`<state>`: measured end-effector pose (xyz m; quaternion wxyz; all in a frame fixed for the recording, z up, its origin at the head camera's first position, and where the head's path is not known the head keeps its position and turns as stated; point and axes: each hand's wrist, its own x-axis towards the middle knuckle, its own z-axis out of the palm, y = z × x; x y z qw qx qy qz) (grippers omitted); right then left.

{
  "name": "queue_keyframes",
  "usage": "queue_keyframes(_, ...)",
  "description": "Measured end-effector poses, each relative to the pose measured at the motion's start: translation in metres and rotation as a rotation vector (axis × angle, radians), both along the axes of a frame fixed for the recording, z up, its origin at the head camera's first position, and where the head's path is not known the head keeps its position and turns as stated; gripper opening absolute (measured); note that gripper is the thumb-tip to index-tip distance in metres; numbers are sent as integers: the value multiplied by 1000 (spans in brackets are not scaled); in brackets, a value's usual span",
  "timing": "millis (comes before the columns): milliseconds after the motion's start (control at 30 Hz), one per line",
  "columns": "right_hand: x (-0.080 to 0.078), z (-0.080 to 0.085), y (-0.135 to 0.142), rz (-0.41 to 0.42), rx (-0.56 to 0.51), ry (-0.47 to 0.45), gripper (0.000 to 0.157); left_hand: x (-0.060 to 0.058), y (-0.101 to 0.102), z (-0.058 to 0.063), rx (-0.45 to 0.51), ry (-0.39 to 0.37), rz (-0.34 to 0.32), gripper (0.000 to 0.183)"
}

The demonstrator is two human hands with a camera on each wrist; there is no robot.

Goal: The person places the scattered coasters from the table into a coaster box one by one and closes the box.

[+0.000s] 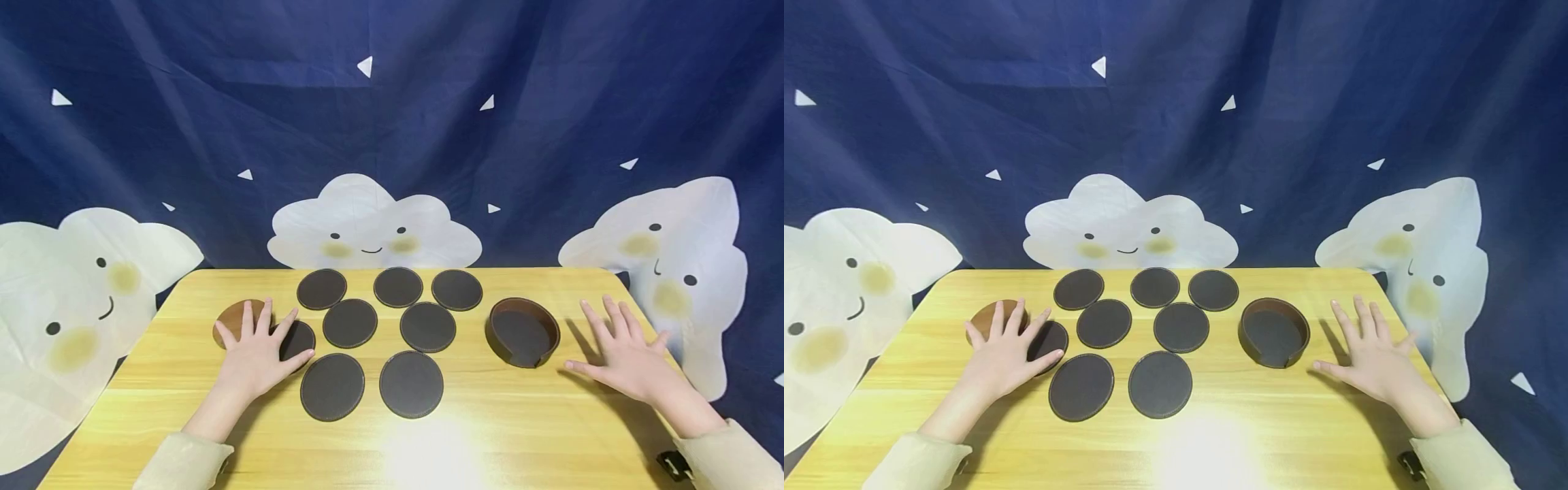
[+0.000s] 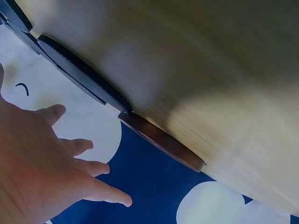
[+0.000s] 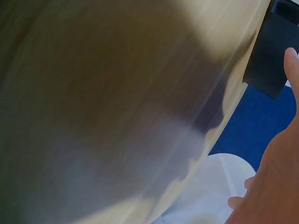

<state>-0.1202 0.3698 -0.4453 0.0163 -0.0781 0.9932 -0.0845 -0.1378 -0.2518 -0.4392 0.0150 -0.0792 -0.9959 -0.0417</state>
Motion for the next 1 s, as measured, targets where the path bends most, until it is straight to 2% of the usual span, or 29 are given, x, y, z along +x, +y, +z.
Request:
queue_keyframes(333,1,5,-8,-9,-86,4,117,-1,-6,-7,13,30,-46,86)
queue_keyframes(500,0,6,-12,22,-157,59,111,-1,-10,-10,31,45,-72,84)
queue_keyframes(633,-1,4,-15,54,-233,86,105,1,-14,-13,29,86,-99,80)
queue_keyframes(833,-4,3,-18,76,-373,48,97,0,-20,-16,35,158,-162,76)
queue_keyframes(1000,-7,2,-19,101,-516,46,87,-2,-23,-18,22,187,-219,73)
